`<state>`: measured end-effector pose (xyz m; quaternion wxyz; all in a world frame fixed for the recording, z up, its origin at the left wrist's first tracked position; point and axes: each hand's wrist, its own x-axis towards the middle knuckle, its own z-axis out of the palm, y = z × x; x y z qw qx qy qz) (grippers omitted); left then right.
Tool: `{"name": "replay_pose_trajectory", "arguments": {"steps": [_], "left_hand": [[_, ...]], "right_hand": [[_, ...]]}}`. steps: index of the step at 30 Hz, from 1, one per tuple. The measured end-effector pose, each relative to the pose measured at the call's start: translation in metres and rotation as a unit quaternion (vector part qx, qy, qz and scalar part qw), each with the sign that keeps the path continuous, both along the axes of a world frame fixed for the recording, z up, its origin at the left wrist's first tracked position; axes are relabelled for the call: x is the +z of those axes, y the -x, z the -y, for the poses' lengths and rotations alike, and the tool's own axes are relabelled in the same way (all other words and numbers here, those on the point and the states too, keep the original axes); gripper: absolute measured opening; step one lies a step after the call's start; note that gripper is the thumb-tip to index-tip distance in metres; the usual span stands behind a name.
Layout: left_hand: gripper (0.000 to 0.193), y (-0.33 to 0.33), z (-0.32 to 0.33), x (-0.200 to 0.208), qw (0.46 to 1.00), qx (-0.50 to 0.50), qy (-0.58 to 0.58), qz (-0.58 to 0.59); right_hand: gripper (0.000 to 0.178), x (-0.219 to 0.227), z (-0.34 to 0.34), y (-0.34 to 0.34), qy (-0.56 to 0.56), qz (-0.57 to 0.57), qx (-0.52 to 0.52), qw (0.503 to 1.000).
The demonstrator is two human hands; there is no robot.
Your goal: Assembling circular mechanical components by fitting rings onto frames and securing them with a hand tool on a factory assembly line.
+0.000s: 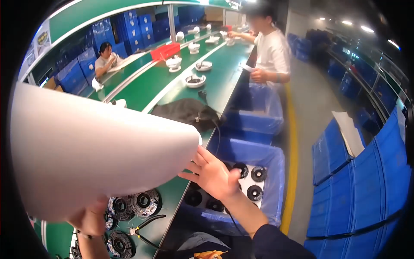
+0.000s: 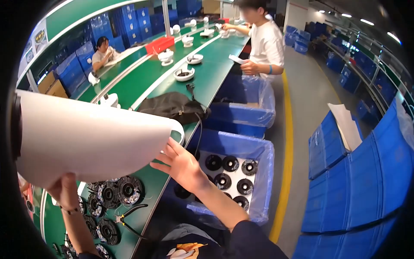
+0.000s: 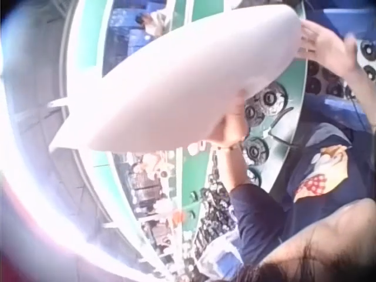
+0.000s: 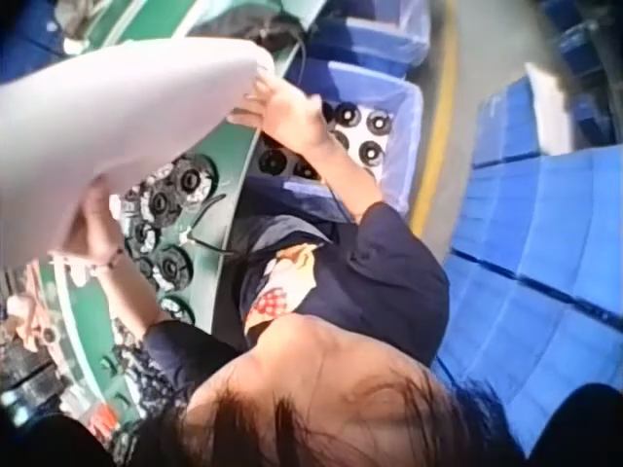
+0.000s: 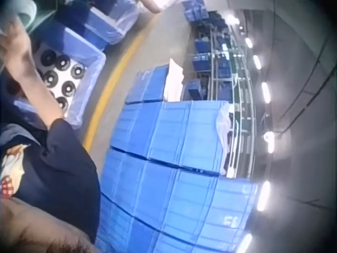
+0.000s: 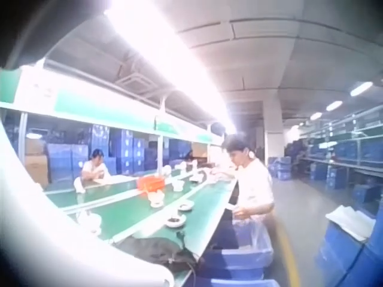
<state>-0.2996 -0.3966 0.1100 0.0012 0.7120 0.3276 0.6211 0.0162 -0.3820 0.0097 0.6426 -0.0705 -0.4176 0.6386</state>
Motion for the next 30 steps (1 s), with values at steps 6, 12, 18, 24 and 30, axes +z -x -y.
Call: {"name": "replay_pose_trajectory", "arguments": {"steps": [6, 12, 18, 24, 30], "left_hand": [[0.024, -0.004, 0.022, 0.000, 0.989, -0.063, 0.036, -0.128], [0.045, 0.003, 0.034, 0.034, 0.946, -0.146, 0.141, -0.252], [0.062, -0.052, 0.026, 0.045, 0.890, -0.361, 0.271, -0.070], [0.058, -0.042, 0.013, 0.011, 0.855, -0.371, 0.328, -0.155], [0.053, -0.042, 0.005, -0.015, 0.837, -0.337, 0.392, -0.178]], "right_hand": [[0.052, 0.020, -0.026, 0.034, -0.034, -0.263, 0.208, 0.941], [0.036, 0.091, -0.070, 0.052, -0.133, -0.198, 0.117, 0.964], [0.023, 0.131, -0.011, -0.132, -0.157, -0.066, -0.350, 0.921], [0.039, 0.027, 0.162, -0.381, 0.086, 0.139, -0.658, 0.735], [0.034, -0.103, 0.287, -0.382, 0.261, 0.284, -0.672, 0.632]]}}
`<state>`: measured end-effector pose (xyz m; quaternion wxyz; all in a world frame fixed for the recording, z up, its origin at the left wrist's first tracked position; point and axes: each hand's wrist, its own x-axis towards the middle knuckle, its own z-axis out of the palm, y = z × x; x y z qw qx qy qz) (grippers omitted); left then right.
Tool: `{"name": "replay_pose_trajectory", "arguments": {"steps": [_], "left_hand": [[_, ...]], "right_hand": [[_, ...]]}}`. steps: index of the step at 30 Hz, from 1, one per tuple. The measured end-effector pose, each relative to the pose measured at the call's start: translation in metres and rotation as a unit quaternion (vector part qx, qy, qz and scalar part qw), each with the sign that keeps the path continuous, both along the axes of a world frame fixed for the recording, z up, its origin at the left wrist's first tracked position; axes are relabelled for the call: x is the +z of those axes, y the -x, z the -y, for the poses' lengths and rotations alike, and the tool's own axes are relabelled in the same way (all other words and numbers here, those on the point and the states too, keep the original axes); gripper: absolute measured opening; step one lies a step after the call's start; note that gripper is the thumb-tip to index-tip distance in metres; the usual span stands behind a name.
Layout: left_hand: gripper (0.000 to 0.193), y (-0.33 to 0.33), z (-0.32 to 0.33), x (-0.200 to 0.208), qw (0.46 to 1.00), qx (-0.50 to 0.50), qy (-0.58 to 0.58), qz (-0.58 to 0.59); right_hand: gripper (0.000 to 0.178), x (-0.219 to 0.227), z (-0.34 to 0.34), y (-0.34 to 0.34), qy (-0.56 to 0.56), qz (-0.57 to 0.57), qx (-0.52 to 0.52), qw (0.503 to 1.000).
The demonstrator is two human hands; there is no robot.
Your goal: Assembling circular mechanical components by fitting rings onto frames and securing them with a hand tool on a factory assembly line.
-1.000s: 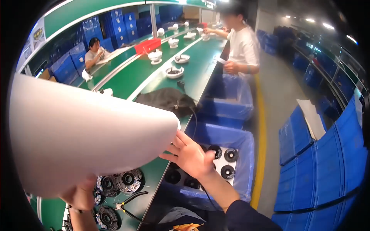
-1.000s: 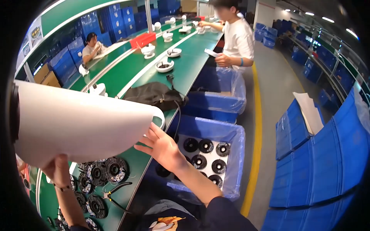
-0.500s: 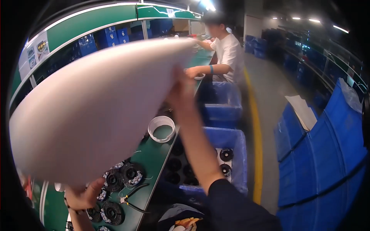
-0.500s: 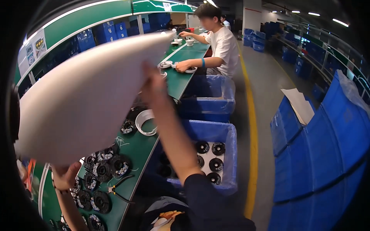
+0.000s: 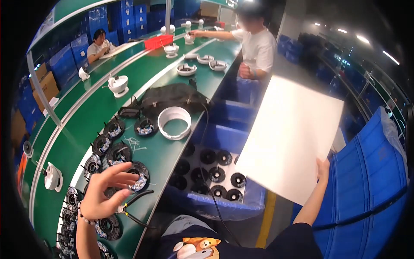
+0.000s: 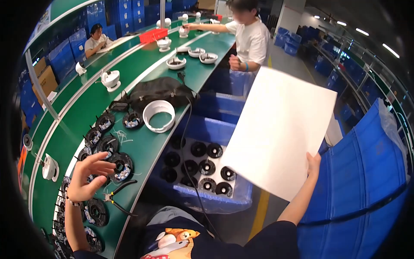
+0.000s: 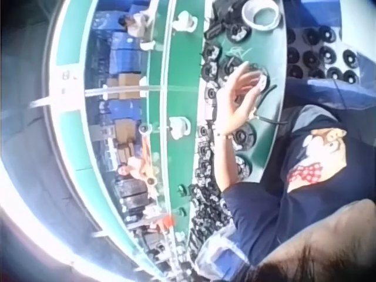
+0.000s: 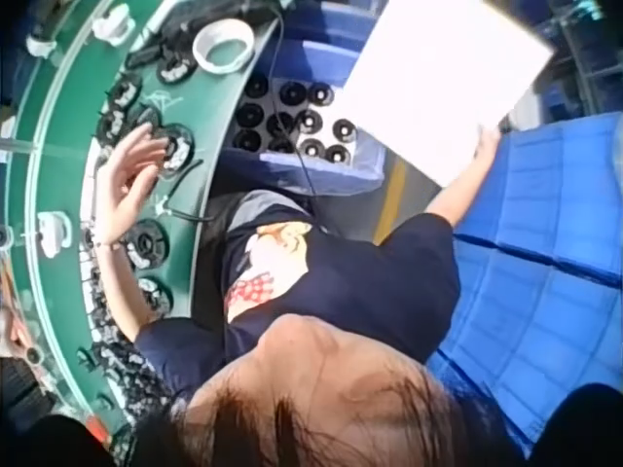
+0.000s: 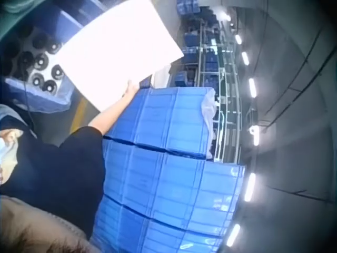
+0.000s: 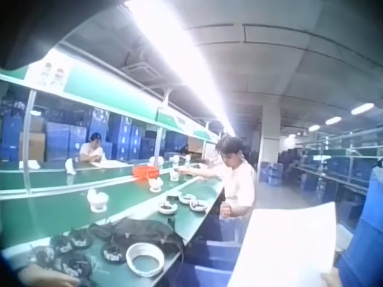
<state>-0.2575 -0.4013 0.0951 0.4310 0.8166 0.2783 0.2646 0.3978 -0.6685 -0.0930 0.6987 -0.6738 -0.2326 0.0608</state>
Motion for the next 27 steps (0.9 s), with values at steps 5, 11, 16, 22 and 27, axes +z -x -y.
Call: {"name": "replay_pose_trajectory", "arguments": {"steps": [5, 11, 16, 22, 27], "left_hand": [[0.049, 0.004, 0.001, -0.010, 0.998, 0.042, 0.056, -0.011], [0.049, 0.002, -0.003, -0.027, 0.994, 0.064, 0.082, -0.036], [0.049, 0.001, -0.005, -0.034, 0.992, 0.074, 0.052, -0.087], [0.048, 0.007, -0.010, -0.048, 0.984, 0.143, 0.049, -0.093], [0.049, 0.028, -0.012, -0.048, 0.973, 0.164, 0.054, -0.151]], "right_hand": [[0.034, -0.071, 0.003, -0.006, 0.111, 0.052, -0.007, 0.992], [0.028, -0.001, -0.103, 0.024, 0.370, 0.190, 0.079, 0.906], [0.047, 0.003, -0.211, 0.010, 0.483, 0.349, 0.158, 0.787], [0.049, -0.024, -0.315, 0.070, 0.528, 0.425, 0.243, 0.694], [0.044, -0.045, -0.359, 0.087, 0.489, 0.425, 0.299, 0.701]]}}
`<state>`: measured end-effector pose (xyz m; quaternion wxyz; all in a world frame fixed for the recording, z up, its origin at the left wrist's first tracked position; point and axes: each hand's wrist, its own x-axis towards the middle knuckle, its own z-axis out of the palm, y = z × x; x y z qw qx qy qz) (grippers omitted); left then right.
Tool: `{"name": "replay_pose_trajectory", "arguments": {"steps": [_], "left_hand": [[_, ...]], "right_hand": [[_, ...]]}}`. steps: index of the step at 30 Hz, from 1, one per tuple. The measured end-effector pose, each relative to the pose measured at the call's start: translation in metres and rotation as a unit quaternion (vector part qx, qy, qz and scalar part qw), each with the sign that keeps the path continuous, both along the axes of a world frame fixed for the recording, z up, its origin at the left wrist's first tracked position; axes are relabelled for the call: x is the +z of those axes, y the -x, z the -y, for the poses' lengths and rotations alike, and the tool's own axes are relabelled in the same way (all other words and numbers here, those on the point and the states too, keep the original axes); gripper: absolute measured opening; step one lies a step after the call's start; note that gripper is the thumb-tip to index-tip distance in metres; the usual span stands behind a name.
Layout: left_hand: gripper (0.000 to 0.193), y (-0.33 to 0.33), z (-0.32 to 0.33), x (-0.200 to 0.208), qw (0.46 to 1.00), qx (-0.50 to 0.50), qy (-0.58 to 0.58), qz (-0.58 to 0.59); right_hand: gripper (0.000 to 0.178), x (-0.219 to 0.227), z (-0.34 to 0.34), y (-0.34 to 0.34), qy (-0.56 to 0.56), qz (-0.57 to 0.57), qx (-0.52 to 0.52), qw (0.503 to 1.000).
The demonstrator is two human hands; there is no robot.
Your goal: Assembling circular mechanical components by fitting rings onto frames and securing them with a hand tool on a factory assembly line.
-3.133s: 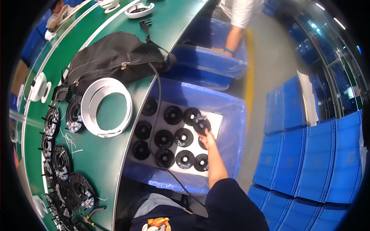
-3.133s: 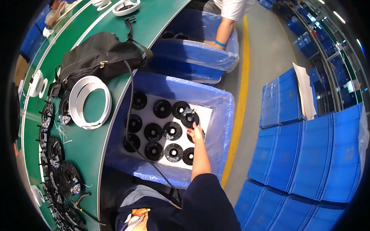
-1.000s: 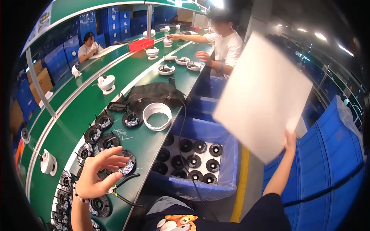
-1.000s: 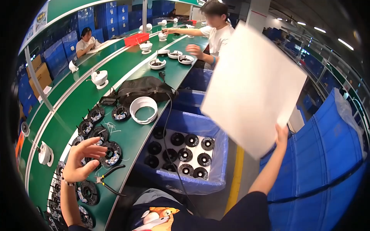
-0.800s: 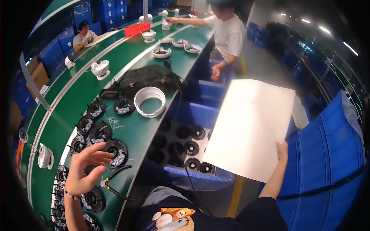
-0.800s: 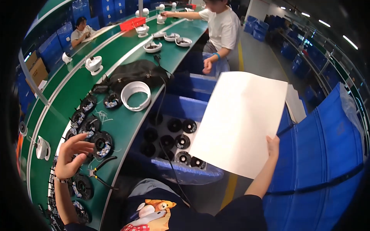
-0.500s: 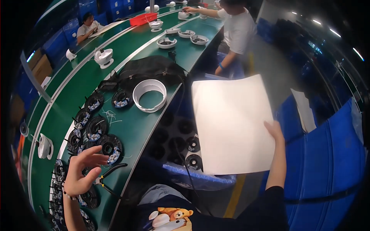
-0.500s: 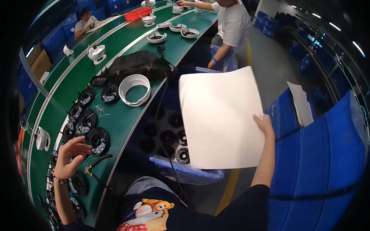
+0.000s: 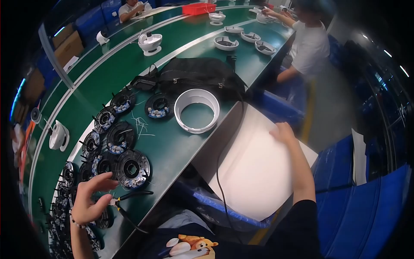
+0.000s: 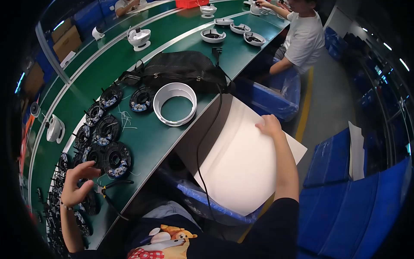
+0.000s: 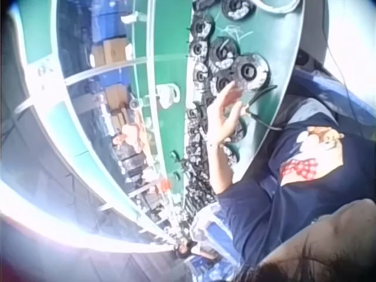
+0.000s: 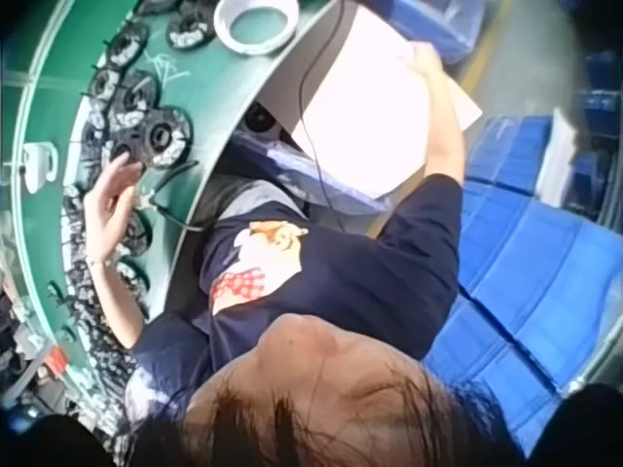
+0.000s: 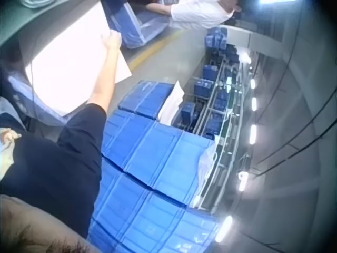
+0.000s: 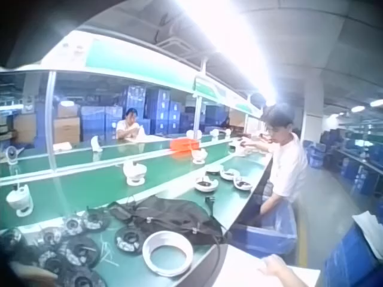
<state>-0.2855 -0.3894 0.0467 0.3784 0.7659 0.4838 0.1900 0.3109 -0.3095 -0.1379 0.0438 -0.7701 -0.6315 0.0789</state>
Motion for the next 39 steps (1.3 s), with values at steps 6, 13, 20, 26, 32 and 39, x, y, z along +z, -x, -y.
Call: {"name": "replay_pose_trajectory", "arguments": {"steps": [6, 13, 20, 26, 32, 39], "left_hand": [[0.045, 0.016, 0.000, -0.011, 0.993, 0.104, 0.035, 0.042], [0.045, 0.008, -0.008, -0.029, 0.996, 0.086, 0.005, -0.002], [0.043, 0.010, -0.010, -0.037, 0.988, 0.152, 0.019, 0.011], [0.034, 0.018, -0.017, -0.032, 0.991, 0.118, -0.059, -0.005], [0.020, 0.070, -0.015, -0.001, 0.954, 0.250, -0.165, 0.006], [0.018, 0.197, -0.062, -0.014, 0.892, 0.398, -0.207, 0.053]], "right_hand": [[0.042, -0.020, -0.058, 0.060, 0.016, 0.014, 0.058, 0.998], [0.043, -0.109, -0.069, 0.053, -0.133, 0.087, 0.050, 0.986], [0.019, -0.170, -0.052, 0.116, -0.136, 0.030, 0.083, 0.987], [0.040, -0.232, -0.044, 0.116, -0.198, -0.273, -0.155, 0.929], [0.069, -0.237, 0.019, 0.137, 0.275, -0.116, 0.202, 0.933], [0.024, -0.212, 0.035, 0.097, -0.096, -0.365, -0.212, 0.902]]}}
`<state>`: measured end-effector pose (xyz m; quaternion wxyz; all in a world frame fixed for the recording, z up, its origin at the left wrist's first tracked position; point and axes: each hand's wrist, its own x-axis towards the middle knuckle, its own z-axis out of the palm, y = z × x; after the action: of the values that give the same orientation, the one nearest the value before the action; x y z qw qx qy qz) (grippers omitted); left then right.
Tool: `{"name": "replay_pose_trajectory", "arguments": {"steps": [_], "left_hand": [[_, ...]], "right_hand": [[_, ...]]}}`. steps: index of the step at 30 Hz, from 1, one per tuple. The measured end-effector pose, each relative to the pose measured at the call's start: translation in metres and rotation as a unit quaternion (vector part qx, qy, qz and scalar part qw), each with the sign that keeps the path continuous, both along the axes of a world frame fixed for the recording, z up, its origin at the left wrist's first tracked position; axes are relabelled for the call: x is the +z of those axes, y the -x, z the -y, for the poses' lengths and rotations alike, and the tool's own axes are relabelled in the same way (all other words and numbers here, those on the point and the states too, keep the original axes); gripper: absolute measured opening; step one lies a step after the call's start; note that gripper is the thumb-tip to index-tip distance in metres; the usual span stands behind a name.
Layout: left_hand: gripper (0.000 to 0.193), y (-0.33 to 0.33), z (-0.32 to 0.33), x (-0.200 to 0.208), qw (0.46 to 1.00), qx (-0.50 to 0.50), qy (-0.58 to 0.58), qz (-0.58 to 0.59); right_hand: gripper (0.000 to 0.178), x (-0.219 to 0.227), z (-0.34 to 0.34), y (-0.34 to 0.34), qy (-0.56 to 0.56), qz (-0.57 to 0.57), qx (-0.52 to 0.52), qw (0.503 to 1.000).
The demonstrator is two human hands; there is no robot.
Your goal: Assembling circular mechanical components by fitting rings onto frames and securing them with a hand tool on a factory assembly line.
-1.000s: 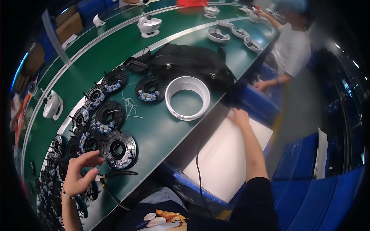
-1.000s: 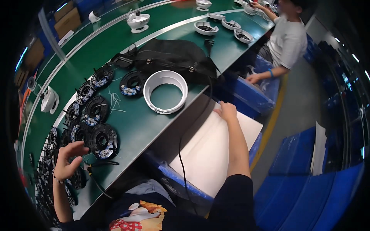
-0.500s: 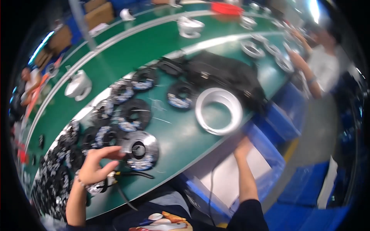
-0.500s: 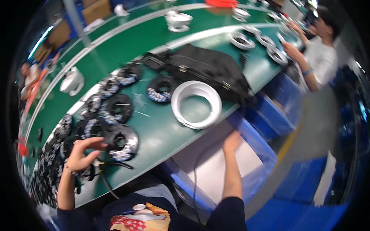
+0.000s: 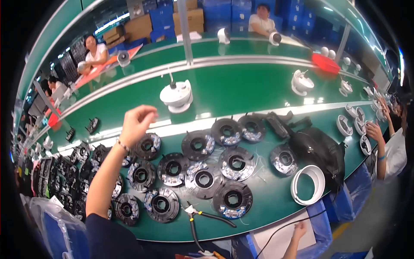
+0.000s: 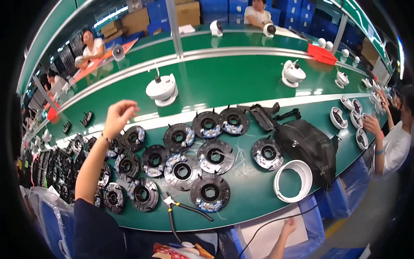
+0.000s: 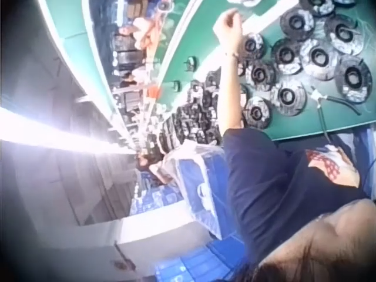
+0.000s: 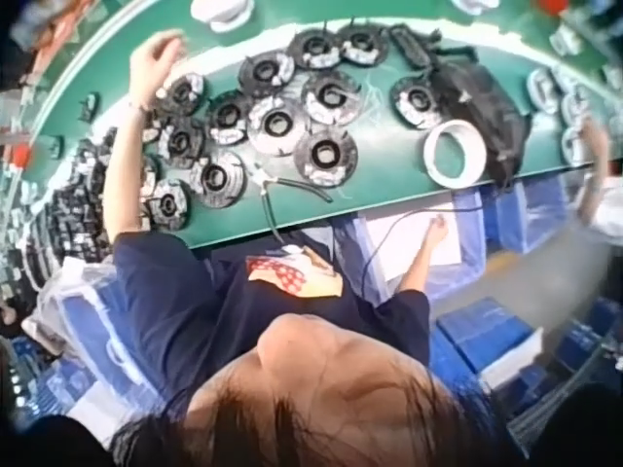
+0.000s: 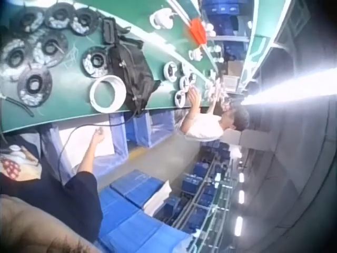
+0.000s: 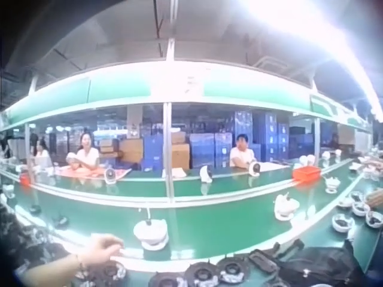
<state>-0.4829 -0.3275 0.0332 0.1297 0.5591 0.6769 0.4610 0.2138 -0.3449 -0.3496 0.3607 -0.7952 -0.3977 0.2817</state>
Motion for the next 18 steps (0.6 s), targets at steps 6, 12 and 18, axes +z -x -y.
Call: {"name": "replay_pose_trajectory", "arguments": {"steps": [6, 12, 18], "left_hand": [[0.018, -0.012, -0.009, 0.011, 0.996, -0.054, 0.042, -0.052], [0.016, 0.019, 0.003, 0.018, 0.994, -0.061, -0.067, -0.055], [0.013, 0.044, 0.044, 0.024, 0.982, -0.080, -0.149, -0.086]], "right_hand": [[0.037, 0.236, 0.064, 0.127, -0.397, 0.037, -0.094, 0.912], [0.072, 0.333, 0.081, 0.365, -0.197, 0.146, 0.609, 0.754], [0.050, 0.353, 0.076, 0.378, -0.128, 0.238, 0.614, 0.741]]}}
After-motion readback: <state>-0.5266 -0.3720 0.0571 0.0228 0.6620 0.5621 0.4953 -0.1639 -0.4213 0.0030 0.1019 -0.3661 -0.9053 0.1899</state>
